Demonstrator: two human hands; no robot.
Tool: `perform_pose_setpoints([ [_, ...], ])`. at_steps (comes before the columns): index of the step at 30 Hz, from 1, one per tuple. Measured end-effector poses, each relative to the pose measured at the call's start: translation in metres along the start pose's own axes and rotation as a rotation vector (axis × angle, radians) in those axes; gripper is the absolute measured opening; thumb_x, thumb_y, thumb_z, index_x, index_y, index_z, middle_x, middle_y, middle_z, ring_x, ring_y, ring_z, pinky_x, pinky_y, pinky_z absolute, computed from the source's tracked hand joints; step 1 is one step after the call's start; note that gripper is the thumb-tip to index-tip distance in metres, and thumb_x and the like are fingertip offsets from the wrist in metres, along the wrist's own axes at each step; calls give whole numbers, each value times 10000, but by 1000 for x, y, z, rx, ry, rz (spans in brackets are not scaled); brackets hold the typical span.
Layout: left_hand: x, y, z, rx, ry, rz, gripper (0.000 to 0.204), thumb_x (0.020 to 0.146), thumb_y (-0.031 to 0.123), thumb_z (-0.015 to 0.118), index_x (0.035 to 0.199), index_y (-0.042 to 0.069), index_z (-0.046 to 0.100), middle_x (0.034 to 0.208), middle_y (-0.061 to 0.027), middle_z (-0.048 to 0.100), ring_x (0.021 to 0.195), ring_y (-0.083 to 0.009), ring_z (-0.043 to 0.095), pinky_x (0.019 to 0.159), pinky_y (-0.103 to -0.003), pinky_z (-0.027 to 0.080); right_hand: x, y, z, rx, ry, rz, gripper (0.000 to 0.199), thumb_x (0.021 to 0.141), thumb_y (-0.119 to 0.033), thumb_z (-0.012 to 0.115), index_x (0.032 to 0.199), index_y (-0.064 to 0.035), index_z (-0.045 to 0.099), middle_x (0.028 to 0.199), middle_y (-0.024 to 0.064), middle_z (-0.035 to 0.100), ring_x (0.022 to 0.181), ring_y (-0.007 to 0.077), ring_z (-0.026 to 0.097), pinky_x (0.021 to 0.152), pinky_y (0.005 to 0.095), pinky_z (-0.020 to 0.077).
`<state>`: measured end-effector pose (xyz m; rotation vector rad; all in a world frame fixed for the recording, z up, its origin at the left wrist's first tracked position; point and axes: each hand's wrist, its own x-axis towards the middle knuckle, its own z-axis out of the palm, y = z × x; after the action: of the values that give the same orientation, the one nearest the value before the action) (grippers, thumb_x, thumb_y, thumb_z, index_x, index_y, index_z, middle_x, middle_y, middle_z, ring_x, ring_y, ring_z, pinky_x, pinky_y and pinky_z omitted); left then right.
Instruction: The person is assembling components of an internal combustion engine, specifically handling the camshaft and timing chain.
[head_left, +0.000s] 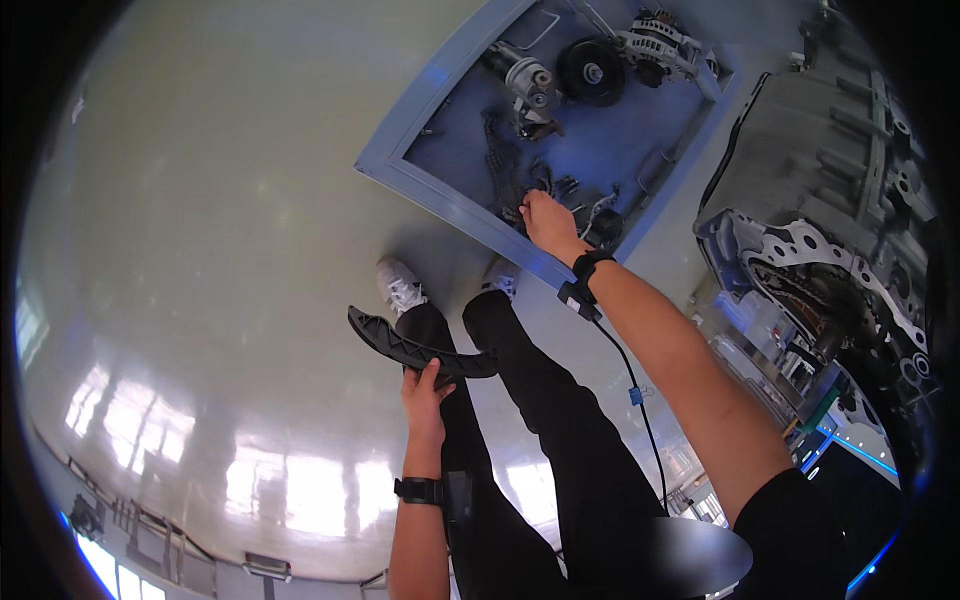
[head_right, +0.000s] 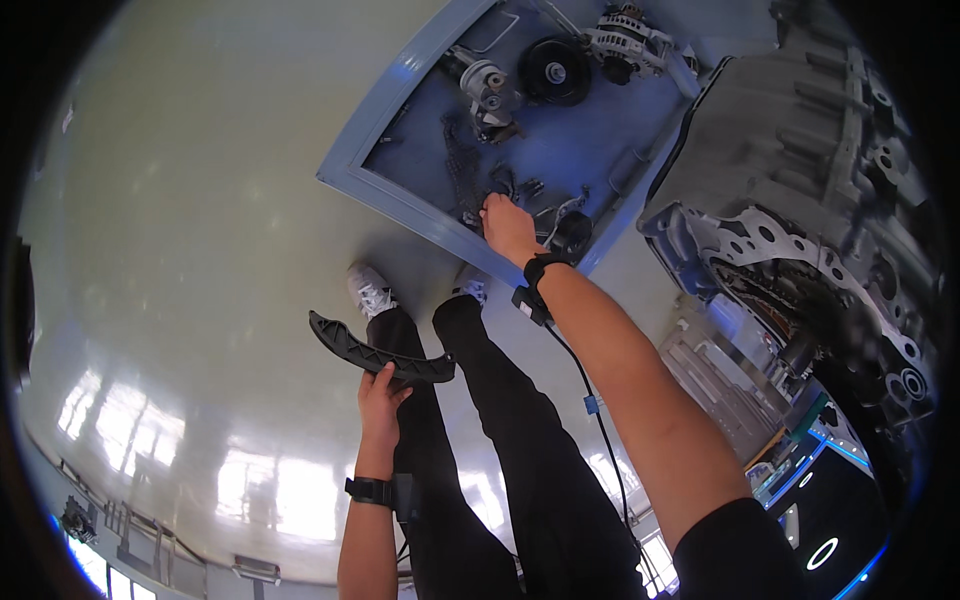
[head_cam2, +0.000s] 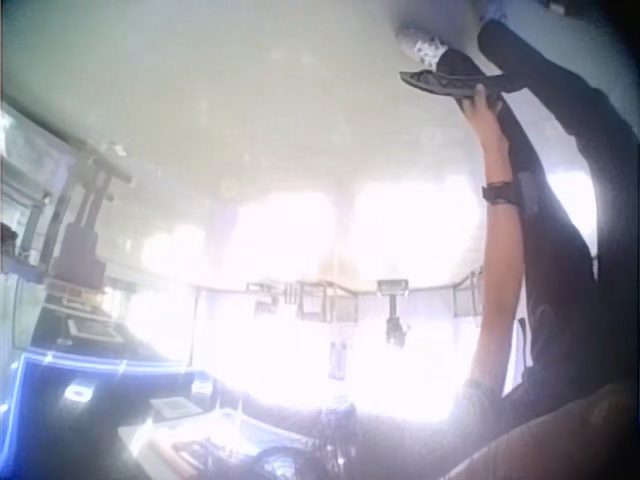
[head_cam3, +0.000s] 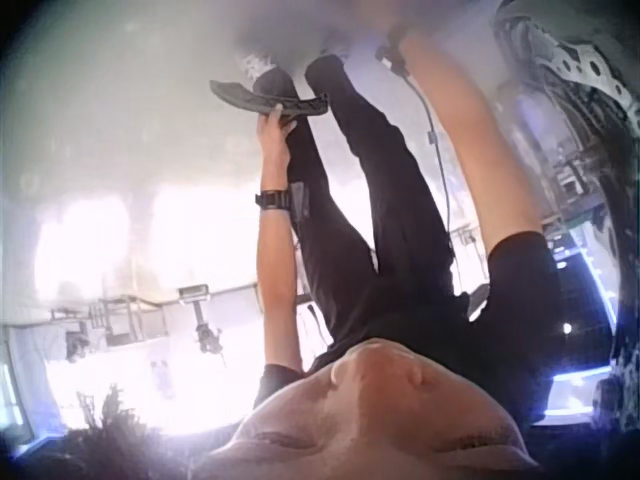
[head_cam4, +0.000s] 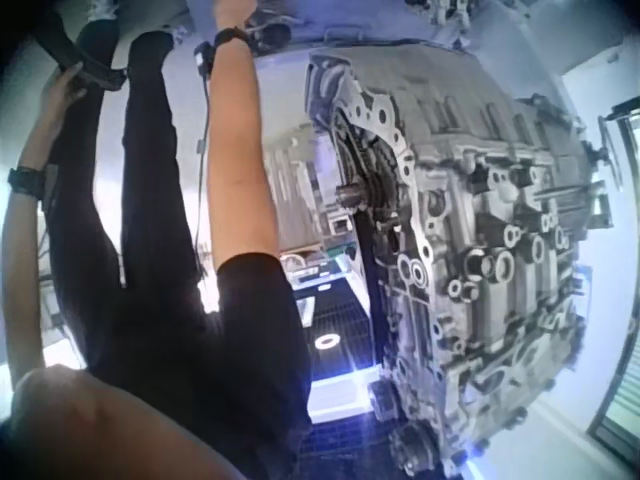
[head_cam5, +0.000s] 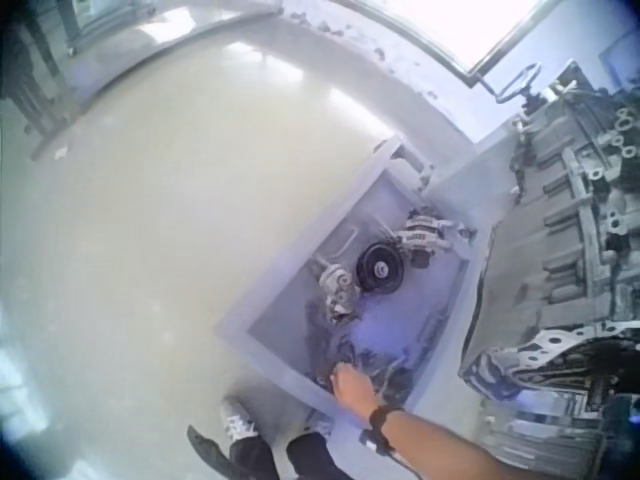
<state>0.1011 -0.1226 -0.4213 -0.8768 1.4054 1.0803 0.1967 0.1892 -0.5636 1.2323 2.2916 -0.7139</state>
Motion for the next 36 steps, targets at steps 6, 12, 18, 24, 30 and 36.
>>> perform_pose_setpoints([
  [6, 25, 37, 35, 122, 11, 133, 266, 919, 230, 612, 1121, 70, 548, 976, -44, 639, 855, -147, 629, 682, -282, 513, -29, 0, -16, 165, -67, 47, 204, 945, -212, 496, 1038, -33, 528, 996, 237, 639, 938, 425, 615, 769, 506, 489],
  [12, 93, 98, 114, 547, -154, 401, 325, 897, 278, 635, 1090, 21, 582, 925, -56, 630, 809, -136, 603, 653, -301, 510, -57, 3, -34, 296, -30, 139, 248, 908, -249, 570, 1016, -28, 537, 969, 196, 638, 897, 407, 623, 768, 471, 482],
  [18, 187, 122, 156, 894, -144, 667, 406, 860, 273, 640, 1123, -30, 583, 1014, -176, 671, 937, -299, 650, 845, -389, 478, -87, -16, -62, 455, 351, 80, 215, 878, -186, 656, 998, -27, 576, 905, 145, 624, 766, 319, 633, 660, 381, 496],
  [24, 174, 121, 162, 829, -39, 694, 526, 845, 264, 650, 1269, -11, 503, 1135, -180, 645, 1047, -300, 626, 869, -392, 481, -127, -3, -128, 393, 633, -9, 146, 869, -130, 675, 959, -38, 607, 831, 79, 597, 701, 217, 563, 592, 310, 474],
  [30, 96, 81, 79, 779, -73, 719, 328, 864, 178, 639, 1144, 13, 597, 1057, -131, 652, 987, -250, 625, 885, -341, 480, -195, -26, -180, 297, 788, -157, 190, 789, -33, 710, 956, -44, 619, 914, 86, 636, 865, 278, 591, 753, 369, 480],
  [36, -69, 49, -14, 586, -186, 581, 192, 887, 96, 630, 1050, -6, 626, 942, -78, 662, 883, -148, 612, 804, -284, 498, -295, -73, -234, 380, 694, -348, 254, 721, -21, 747, 937, -52, 618, 873, 116, 632, 833, 312, 615, 738, 396, 495],
])
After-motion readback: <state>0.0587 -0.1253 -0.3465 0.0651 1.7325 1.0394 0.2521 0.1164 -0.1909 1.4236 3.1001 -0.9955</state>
